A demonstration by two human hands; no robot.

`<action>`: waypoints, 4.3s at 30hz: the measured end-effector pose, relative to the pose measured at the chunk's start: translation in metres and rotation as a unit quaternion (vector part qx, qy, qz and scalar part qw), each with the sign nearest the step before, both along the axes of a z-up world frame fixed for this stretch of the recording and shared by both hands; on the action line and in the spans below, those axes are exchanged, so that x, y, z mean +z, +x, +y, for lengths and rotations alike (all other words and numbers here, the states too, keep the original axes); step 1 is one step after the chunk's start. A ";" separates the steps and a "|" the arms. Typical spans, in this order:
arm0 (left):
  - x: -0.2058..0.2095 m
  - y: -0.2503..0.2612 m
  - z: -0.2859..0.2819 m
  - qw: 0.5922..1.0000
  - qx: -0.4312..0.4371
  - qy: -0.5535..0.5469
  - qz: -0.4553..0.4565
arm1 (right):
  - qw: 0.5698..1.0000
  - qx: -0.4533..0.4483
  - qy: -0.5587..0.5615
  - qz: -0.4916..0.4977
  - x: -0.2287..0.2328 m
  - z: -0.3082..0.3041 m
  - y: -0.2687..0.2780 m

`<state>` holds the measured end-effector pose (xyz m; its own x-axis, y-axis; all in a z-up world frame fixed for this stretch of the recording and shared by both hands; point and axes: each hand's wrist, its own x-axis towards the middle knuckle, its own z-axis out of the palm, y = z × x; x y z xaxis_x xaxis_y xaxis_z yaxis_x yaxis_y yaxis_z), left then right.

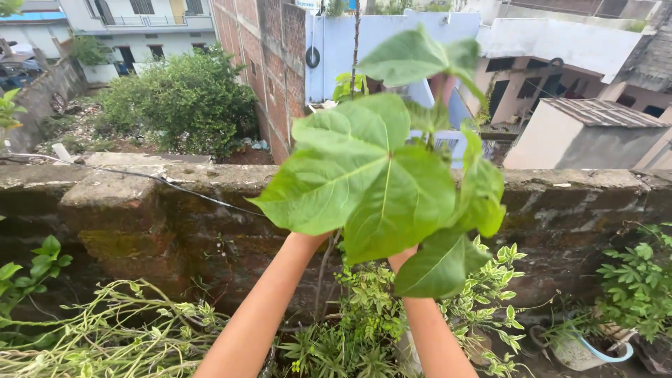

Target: Prune various outdoor potted plants using scissors.

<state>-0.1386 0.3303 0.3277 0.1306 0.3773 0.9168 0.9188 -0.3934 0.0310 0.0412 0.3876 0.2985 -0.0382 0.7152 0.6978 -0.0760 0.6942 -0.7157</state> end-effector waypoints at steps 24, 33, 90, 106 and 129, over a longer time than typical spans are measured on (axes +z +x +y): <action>0.080 -0.020 -0.077 0.966 -0.049 -0.056 -0.248 | 0.964 0.129 -0.178 -0.151 0.020 -0.037 0.033; 0.078 -0.025 -0.073 0.991 -0.004 -0.017 -0.133 | 0.974 0.170 -0.124 -0.088 0.061 -0.071 0.002; 0.069 -0.035 -0.067 0.931 -0.053 -0.035 -0.359 | 0.936 0.272 -0.083 0.207 0.049 -0.020 -0.027; 0.027 -0.047 -0.095 0.956 -0.096 0.013 -0.276 | 0.933 0.281 -0.124 0.186 0.038 -0.004 -0.033; 0.011 -0.052 -0.038 0.964 0.103 0.031 -0.244 | 0.866 0.471 -0.069 0.149 0.255 0.117 -0.120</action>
<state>-0.1911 0.2920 0.3390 -0.3946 0.2913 0.8714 0.8594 -0.2184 0.4622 -0.0792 0.5049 0.5536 -0.4833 0.5415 0.6879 -0.7589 0.1325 -0.6376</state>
